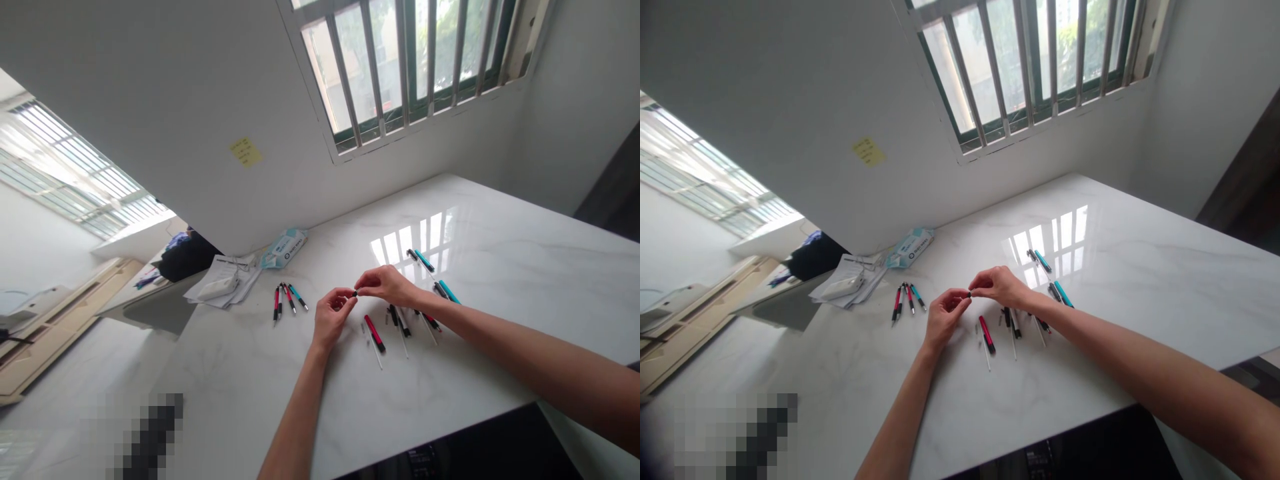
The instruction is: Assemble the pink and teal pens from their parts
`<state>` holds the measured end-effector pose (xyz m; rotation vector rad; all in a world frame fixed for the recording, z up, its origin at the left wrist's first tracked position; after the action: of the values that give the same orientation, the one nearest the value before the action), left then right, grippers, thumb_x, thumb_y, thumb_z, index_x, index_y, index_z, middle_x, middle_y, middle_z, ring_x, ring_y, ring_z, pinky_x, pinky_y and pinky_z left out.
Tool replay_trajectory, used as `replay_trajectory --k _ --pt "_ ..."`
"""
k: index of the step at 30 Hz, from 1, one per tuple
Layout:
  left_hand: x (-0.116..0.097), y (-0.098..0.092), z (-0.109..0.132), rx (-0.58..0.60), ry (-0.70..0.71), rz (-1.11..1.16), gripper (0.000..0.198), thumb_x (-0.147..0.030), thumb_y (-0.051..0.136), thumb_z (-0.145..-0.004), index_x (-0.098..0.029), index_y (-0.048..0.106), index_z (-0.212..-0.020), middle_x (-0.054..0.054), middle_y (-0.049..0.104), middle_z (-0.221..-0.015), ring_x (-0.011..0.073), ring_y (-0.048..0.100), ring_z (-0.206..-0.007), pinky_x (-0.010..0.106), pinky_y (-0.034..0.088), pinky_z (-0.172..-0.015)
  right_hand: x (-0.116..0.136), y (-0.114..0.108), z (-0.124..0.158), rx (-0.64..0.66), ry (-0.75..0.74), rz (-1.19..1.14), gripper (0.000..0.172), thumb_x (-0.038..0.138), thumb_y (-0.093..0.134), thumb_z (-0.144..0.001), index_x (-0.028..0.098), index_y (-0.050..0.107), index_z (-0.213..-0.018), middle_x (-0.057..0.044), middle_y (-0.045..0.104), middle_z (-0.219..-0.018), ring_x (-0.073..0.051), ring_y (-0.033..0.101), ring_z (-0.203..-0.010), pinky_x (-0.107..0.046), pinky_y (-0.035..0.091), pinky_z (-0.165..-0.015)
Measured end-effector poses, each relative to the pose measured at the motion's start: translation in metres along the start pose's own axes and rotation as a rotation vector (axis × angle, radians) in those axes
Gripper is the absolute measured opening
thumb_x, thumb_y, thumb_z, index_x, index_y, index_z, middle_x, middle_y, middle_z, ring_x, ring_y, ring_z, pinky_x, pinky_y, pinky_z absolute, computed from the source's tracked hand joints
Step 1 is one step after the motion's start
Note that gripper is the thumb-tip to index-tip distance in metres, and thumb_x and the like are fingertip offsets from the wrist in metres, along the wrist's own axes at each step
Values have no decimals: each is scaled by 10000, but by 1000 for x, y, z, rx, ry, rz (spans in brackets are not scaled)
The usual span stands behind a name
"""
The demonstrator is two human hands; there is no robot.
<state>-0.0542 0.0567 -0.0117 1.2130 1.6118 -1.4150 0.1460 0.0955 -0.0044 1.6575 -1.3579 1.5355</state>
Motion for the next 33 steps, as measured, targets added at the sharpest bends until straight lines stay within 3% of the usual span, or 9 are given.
replay_trajectory --k 7,10,12,16,18,21,25,30,33 --pt "-16 1 3 -38 135 -142 218 -397 793 -854 -210 788 -966 61 767 -949 177 654 -823 310 521 -805 10 -6 5 51 -18 279 363 457 600 -978 181 750 -797 -14 703 -671 -122 544 -588 -258 381 -579" --pt "-16 1 2 -32 133 -136 222 -395 783 -863 -205 787 -978 65 771 -954 180 670 -827 313 527 -808 11 -7 5 66 -71 220 276 444 644 -956 204 733 -1060 -19 750 -798 -140 618 -670 -255 434 -629" --pt "-14 0 1 -35 116 -134 223 -394 781 -865 -204 786 -982 66 774 -959 179 677 -821 313 531 -808 11 -7 6 62 -123 161 333 390 697 -915 214 681 -1197 -30 768 -897 -156 668 -764 -258 480 -686" --pt "-12 -2 1 -42 104 -146 213 -389 792 -855 -209 787 -966 67 776 -963 184 687 -832 313 531 -803 11 -8 6 54 -145 200 137 303 660 -926 200 737 -973 -23 746 -838 -144 637 -745 -256 469 -695" --pt "-12 -1 1 -31 111 -154 207 -388 794 -854 -211 789 -962 68 777 -970 187 692 -844 314 532 -806 10 -8 5 43 -101 257 184 327 636 -953 194 748 -894 -7 703 -732 -130 573 -658 -253 423 -633" --pt "-11 1 1 -16 104 -135 221 -399 785 -863 -208 789 -974 72 782 -975 192 704 -851 320 542 -816 9 -9 4 58 -92 267 194 364 657 -951 198 758 -954 -3 699 -722 -131 571 -644 -250 407 -613" --pt "-8 1 0 -41 73 -95 248 -411 798 -849 -200 784 -979 73 790 -954 194 719 -844 323 555 -821 9 -10 3 61 -168 248 129 296 727 -892 204 765 -974 -26 749 -829 -158 653 -762 -257 467 -707" --pt "-8 0 -1 -33 66 -59 249 -405 808 -840 -193 776 -966 75 790 -950 196 733 -855 325 571 -831 9 -9 3 78 -124 337 269 380 636 -980 194 761 -831 -11 702 -696 -127 563 -611 -254 401 -608" --pt "-9 0 -1 -34 67 -48 252 -401 813 -836 -192 775 -970 72 789 -944 192 732 -846 321 573 -826 10 -8 4 95 -136 303 229 380 634 -981 200 759 -914 -4 706 -710 -122 567 -610 -251 406 -618"
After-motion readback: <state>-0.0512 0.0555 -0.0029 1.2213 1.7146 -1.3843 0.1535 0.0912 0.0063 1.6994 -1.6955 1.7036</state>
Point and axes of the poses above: each hand's wrist, its own z-axis away from the middle knuckle, its own y-axis out of the palm, x = y × z, the point moved 3 cm from there along -z, towards the middle knuckle
